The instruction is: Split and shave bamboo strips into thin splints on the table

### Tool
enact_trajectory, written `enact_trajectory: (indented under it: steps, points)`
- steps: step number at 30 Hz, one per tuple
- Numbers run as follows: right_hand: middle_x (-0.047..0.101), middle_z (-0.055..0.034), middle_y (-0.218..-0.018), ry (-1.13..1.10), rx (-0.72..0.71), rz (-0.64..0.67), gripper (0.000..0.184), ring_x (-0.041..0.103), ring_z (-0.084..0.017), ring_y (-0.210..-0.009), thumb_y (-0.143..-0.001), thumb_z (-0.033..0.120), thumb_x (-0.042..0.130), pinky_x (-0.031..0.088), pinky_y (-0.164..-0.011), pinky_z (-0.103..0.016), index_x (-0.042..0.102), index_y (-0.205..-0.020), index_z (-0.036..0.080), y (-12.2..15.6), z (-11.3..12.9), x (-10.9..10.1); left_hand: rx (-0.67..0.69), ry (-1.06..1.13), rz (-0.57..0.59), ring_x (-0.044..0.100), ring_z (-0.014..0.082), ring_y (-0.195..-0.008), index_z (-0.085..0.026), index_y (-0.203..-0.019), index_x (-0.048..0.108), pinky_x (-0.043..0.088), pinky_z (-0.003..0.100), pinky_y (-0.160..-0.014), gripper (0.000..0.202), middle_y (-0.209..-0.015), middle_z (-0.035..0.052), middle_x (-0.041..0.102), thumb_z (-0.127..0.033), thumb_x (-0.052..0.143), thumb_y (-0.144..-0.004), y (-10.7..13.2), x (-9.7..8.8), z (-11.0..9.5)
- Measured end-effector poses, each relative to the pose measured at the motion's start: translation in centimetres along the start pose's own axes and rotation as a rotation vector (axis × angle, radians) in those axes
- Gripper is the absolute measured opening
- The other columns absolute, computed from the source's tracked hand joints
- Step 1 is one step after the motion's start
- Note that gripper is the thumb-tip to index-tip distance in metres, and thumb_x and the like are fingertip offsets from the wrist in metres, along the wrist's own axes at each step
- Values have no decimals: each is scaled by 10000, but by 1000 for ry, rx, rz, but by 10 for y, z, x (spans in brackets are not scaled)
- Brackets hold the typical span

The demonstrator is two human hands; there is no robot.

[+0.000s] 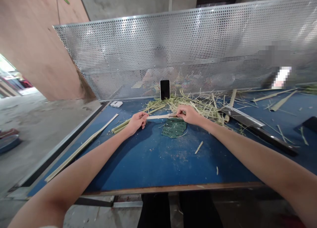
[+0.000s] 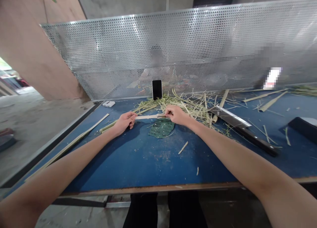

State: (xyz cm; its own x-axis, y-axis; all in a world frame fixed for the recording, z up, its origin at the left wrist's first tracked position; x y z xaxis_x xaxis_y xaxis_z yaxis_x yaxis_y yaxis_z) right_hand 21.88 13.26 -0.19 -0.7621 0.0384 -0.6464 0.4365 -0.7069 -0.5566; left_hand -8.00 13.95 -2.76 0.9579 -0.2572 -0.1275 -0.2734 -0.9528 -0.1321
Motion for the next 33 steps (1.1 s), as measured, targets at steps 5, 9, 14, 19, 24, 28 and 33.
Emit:
enact_trajectory:
  steps: [5,9,14,19,24,28,33]
  points:
    - [667,-67,-910,139,-102,-68,135,603,-226,-833,-933,158,582,470,-766,-379,640,-839,236,6,12,-3,-14,18,6,440,84,-458,-184,-973,640,423,206,-440,326,-577,-90,447,-457,815,-943,-1,-1,2]
    - [651,-74,-930,230,-141,-26,142,599,-239,-880,-964,159,577,458,-790,-376,644,-867,237,8,17,-4,-24,20,13,444,88,-457,-187,-976,646,424,208,-439,324,-577,-91,444,-465,810,-947,-1,-1,3]
    - [644,-67,-889,264,-141,-54,154,595,-244,-863,-922,114,579,451,-792,-378,622,-841,237,8,10,-12,-18,33,16,436,90,-461,-181,-980,648,427,213,-435,300,-577,-86,448,-438,799,-954,-1,0,3]
    - [661,-74,-887,260,-125,-59,138,603,-252,-870,-928,142,592,451,-799,-382,626,-836,239,7,7,-11,-30,29,10,428,87,-455,-184,-967,642,419,210,-431,300,-568,-88,443,-437,804,-949,0,0,3]
    - [657,-73,-898,271,-77,-43,131,601,-247,-860,-931,148,583,449,-796,-379,620,-843,237,7,9,-8,-11,1,-1,436,89,-450,-186,-963,644,420,210,-435,289,-557,-92,429,-437,789,-966,3,2,-2]
    - [647,-69,-901,276,-66,-19,143,593,-244,-852,-901,118,569,442,-784,-372,615,-837,237,6,11,-6,39,-58,-31,449,83,-450,-190,-963,638,434,206,-455,269,-558,-93,442,-421,775,-984,6,2,-8]
    - [642,-71,-924,245,-32,8,146,582,-232,-844,-927,120,547,434,-781,-364,575,-840,234,3,16,-1,97,-129,-62,447,73,-437,-197,-954,614,431,198,-453,233,-576,-97,450,-387,739,-1007,8,1,-14]
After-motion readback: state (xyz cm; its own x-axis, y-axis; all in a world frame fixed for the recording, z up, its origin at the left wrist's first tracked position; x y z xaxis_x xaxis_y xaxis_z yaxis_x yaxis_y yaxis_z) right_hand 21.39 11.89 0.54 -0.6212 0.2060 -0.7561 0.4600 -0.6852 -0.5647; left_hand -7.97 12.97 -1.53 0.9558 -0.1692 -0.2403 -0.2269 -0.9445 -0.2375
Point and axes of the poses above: each hand's wrist, its own y-axis away from the middle knuckle, its own x-axis out of the palm, z = x × y, the point moved 7 cm from there along -y, towards the middle knuckle
